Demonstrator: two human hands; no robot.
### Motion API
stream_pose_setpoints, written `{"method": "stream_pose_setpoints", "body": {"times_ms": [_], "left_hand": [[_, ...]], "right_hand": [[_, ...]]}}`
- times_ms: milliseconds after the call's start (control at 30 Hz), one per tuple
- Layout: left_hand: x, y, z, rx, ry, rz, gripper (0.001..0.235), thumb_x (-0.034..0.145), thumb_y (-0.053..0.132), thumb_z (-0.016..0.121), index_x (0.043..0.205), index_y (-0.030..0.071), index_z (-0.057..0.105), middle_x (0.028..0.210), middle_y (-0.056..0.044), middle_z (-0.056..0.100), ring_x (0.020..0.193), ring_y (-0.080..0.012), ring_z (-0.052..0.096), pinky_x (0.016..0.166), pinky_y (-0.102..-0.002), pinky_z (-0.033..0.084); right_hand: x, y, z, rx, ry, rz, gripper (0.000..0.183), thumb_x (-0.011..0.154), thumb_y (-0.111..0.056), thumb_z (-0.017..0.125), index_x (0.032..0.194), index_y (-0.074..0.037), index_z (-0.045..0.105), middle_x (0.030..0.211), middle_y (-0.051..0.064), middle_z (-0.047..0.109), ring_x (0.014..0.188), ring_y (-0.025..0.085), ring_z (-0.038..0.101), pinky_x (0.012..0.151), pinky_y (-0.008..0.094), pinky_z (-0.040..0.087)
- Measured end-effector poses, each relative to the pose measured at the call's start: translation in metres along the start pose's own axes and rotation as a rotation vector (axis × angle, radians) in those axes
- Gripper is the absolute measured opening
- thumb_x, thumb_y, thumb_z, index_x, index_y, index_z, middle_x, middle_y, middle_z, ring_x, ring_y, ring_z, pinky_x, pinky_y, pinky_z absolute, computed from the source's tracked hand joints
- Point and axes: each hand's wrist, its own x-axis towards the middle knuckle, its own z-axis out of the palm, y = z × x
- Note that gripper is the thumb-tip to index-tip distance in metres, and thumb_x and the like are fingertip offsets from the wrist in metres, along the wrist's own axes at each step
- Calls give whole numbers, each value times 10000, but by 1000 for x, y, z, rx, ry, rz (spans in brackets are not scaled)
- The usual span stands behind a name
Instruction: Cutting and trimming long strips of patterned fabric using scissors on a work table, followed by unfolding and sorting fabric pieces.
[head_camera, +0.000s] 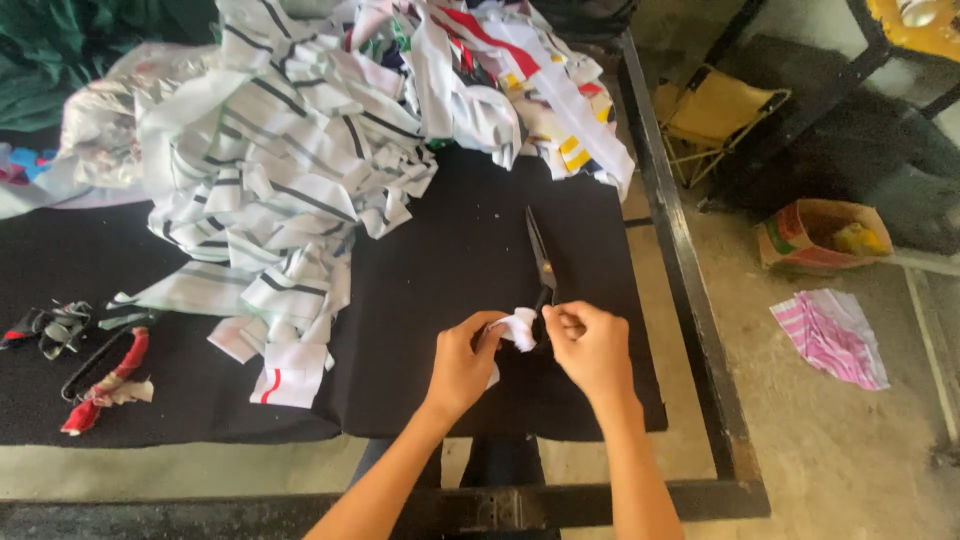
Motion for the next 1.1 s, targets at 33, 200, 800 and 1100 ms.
{"method": "stream_pose_setpoints", "body": {"times_ms": [33,200,800,1100], "left_hand": [[2,7,-4,0,5,1,182,974,97,649,1083,53,788,865,-124,801,794,-219,788,718,-350,644],[8,4,-21,581,58,215,522,851,69,701,1357,175,629,1020,-89,706,1001,-296,653,870,-421,522],[42,-2,-48,921,87,33,570,979,340,595,1506,161,472,1573,-181,377,1523,-320,269,1162,-600,201],[50,-1,-50,1006,20,-37,667,952,357,546,1562,161,366,1601,-193,313,1526,-315,234,1153,-628,173]], "right_hand": [[2,4,6,1,-2,-4,208,865,-231,823,870,-24,807,711,149,761,656,284,759,547,358,606],[4,20,20,-50,167,-259,158,919,-123,746,765,-105,719,581,33,676,430,150,643,368,236,519],[59,-64,11,111,-3,-330,394,892,121,576,1267,7,536,1445,279,438,1260,511,557,955,586,570],[248,-71,114,260,70,-222,858,871,-75,781,1587,-99,309,1542,373,349,1090,518,679,962,400,635]]}}
